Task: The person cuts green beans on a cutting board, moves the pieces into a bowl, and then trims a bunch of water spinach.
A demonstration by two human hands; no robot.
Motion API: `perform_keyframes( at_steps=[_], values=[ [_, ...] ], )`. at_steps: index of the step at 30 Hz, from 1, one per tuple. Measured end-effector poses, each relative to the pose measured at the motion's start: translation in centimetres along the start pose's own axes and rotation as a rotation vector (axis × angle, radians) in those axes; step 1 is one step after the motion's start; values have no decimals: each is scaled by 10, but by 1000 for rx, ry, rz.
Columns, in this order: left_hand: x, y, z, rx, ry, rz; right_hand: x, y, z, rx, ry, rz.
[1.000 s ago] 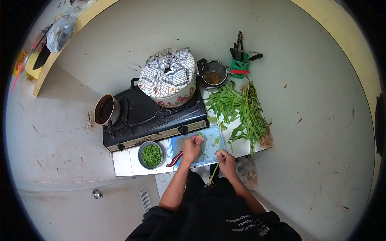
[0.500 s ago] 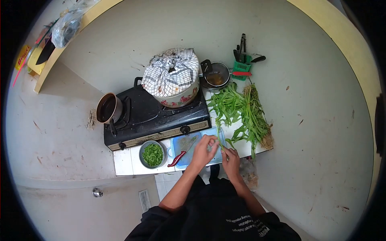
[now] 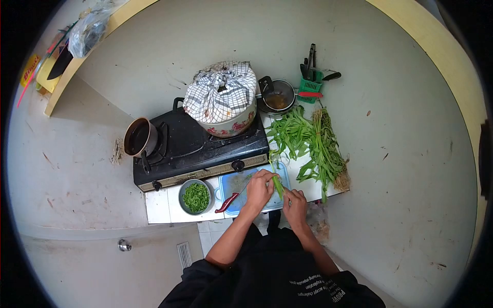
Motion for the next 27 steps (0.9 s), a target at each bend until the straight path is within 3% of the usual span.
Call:
perform_keyframes(
  at_steps=[7, 10, 13, 18, 21, 24, 27],
  values=[
    [-25, -5, 5, 239, -151, -71, 4, 2, -1, 6, 19, -45],
    [-45, -29, 27, 308, -91, -91, 23, 1, -14, -8, 68, -34],
    [-57, -28, 34, 48, -244, 54, 25, -2, -14, 18, 78, -3],
    [-80, 10, 21, -132, -280, 39, 25, -7, -6, 112, 106, 168],
    [-90, 28, 12, -136, -248, 3, 33, -8, -8, 145, 81, 219],
    [-81, 19, 16, -167, -361, 32, 49, -5, -12, 13, 226, 281],
    [-67, 12, 25, -161, -234, -108, 57, -3, -11, -47, 288, 463]
  ],
)
Point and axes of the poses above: each hand's wrist, its own z-axis towards the middle knuckle, its own y-axis out of the palm, x = y × z, the point moved 6 cm from there along z, towards the middle knuckle, and after that the axes turned 7 degrees about -y, right-handed, at the moved point
